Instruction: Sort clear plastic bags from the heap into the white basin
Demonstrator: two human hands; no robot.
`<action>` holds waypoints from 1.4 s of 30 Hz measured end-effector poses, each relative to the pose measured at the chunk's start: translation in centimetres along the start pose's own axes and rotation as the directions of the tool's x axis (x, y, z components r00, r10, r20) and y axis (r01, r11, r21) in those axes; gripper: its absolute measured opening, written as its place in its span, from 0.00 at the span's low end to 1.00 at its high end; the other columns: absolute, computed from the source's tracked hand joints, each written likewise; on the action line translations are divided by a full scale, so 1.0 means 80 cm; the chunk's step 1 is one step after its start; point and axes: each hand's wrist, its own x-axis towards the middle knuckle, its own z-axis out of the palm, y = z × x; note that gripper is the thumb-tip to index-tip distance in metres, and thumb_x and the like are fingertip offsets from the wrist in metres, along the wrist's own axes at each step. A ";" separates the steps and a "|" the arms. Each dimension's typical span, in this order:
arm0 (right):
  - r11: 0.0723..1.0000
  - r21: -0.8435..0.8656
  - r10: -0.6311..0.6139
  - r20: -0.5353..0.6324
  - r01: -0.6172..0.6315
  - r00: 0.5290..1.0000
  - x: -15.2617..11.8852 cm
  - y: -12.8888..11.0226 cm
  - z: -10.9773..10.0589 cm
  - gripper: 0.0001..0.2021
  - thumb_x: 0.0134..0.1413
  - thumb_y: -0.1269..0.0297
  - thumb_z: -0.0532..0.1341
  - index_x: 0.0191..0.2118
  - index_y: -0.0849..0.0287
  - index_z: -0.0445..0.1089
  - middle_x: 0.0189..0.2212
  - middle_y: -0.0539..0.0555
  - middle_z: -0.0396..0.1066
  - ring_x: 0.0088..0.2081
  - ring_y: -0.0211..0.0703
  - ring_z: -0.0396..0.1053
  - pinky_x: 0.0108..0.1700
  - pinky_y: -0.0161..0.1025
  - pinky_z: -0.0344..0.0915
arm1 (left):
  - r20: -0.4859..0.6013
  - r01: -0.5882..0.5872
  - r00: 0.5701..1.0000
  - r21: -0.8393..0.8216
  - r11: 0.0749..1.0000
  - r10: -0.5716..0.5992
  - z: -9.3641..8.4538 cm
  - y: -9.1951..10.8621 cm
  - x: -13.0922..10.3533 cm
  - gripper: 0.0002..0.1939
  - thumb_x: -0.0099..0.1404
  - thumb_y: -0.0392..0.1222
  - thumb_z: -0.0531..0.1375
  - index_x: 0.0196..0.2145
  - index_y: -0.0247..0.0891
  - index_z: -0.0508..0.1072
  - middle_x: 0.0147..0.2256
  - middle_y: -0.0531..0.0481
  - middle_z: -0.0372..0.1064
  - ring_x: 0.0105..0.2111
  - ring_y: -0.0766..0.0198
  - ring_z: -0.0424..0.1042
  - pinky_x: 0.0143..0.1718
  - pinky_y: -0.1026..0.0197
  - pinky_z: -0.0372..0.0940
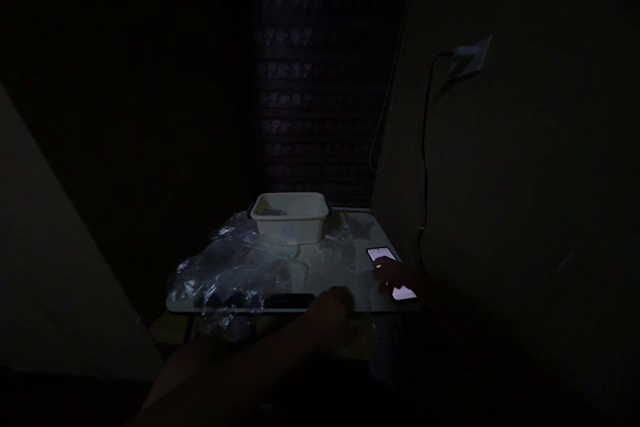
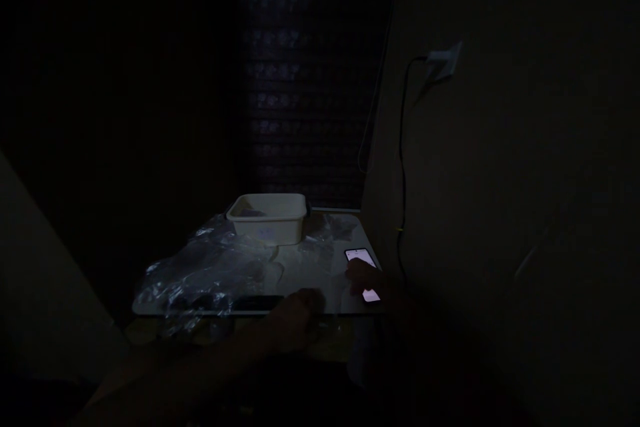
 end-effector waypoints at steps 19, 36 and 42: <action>0.712 0.691 -0.188 0.016 0.125 0.982 -0.007 -0.035 0.013 0.23 0.41 0.70 0.50 0.46 0.56 0.45 0.30 0.51 0.65 0.24 0.31 0.64 0.22 0.28 0.58 | -0.014 -0.124 0.992 0.182 0.975 0.129 -0.006 0.035 -0.002 0.17 0.51 0.48 0.47 0.32 0.34 0.64 0.30 0.44 0.62 0.32 0.58 0.60 0.30 0.57 0.55; 0.899 -0.149 -0.430 -0.118 0.412 0.895 0.001 -0.027 0.031 0.04 0.34 0.67 0.54 0.22 0.61 0.64 0.24 0.51 0.66 0.27 0.36 0.62 0.26 0.31 0.56 | -0.028 0.160 0.987 0.140 0.977 -0.158 0.007 -0.051 0.024 0.21 0.57 0.46 0.39 0.48 0.39 0.48 0.50 0.43 0.45 0.47 0.54 0.45 0.40 0.48 0.46; 0.863 -0.262 -0.448 -0.004 0.431 0.894 -0.006 -0.015 0.036 0.10 0.28 0.59 0.59 0.21 0.59 0.64 0.22 0.49 0.66 0.26 0.36 0.61 0.23 0.29 0.53 | 0.019 0.171 0.984 0.130 0.977 -0.175 0.009 -0.051 0.024 0.21 0.57 0.49 0.37 0.46 0.39 0.52 0.48 0.43 0.48 0.47 0.54 0.46 0.40 0.46 0.45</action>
